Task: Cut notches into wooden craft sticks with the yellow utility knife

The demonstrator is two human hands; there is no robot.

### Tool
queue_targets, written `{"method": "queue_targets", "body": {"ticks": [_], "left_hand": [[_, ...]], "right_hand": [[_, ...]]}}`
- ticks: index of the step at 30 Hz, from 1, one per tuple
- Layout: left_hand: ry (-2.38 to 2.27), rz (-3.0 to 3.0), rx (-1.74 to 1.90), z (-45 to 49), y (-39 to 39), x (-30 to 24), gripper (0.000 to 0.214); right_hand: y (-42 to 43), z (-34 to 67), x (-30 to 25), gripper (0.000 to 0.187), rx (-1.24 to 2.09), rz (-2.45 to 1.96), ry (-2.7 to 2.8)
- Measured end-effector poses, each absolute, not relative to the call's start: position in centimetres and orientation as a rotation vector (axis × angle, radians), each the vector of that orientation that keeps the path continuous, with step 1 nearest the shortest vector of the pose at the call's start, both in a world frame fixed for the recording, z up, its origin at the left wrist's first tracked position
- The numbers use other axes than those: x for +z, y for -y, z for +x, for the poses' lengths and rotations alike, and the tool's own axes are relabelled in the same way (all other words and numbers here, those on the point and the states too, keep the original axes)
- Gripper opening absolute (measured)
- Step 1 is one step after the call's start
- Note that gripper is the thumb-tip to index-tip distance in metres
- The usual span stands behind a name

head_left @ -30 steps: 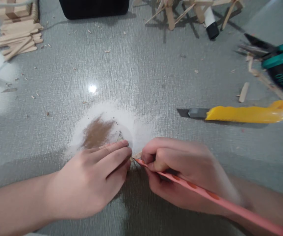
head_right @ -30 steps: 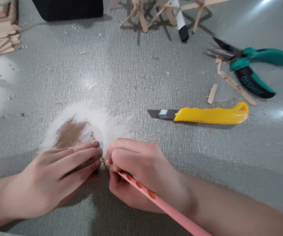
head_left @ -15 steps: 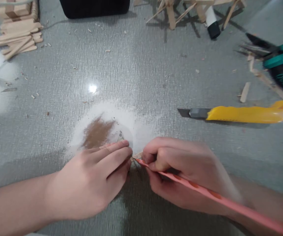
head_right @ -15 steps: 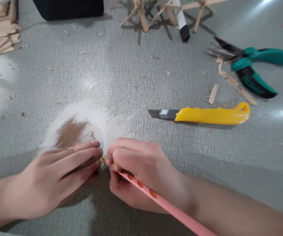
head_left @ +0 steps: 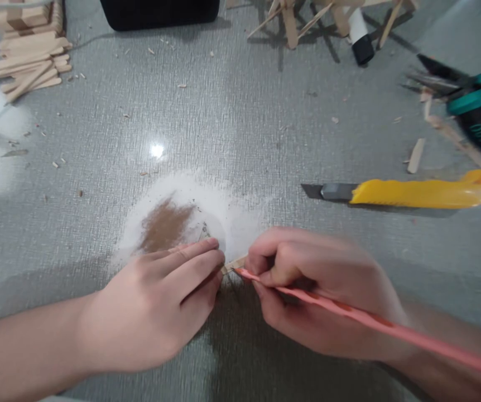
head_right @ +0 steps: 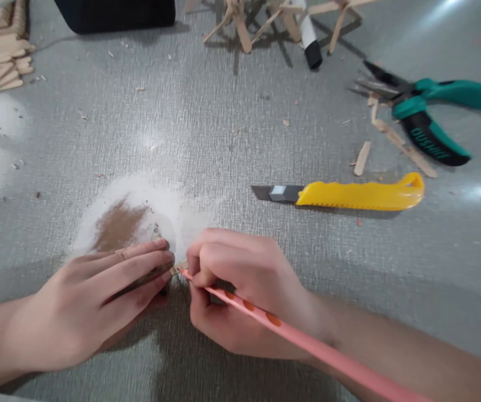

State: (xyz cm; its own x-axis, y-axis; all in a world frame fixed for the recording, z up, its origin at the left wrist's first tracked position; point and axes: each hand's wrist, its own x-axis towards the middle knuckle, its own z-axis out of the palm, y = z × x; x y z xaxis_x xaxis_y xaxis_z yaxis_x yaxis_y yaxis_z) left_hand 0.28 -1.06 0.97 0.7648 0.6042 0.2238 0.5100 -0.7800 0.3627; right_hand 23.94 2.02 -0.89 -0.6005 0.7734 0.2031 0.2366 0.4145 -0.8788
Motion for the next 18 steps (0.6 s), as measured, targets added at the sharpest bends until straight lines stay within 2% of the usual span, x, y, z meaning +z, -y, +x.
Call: {"method": "queue_targets", "body": {"ticks": [4,10,15,18], "left_hand": [[-0.871,2.712,0.515,0.3,1.1,0.8,0.017],[-0.868,2.77,0.523,0.3,0.9,0.8,0.015],[-0.755,2.921,0.515,0.3,1.3,1.1,0.023],[-0.616,3.01,0.562,0.2,1.6,1.3,0.023]], "right_hand": [[-1.8,24.4,-0.7,0.022,1.079,-0.882,2.048],[-1.0,25.0,-0.1,0.017,0.782,-0.991,2.291],[-1.2,25.0,-0.2,0.031,0.327,-0.696,2.661],[-1.2,25.2,-0.5,0.035,0.169,-0.636,2.724]]}}
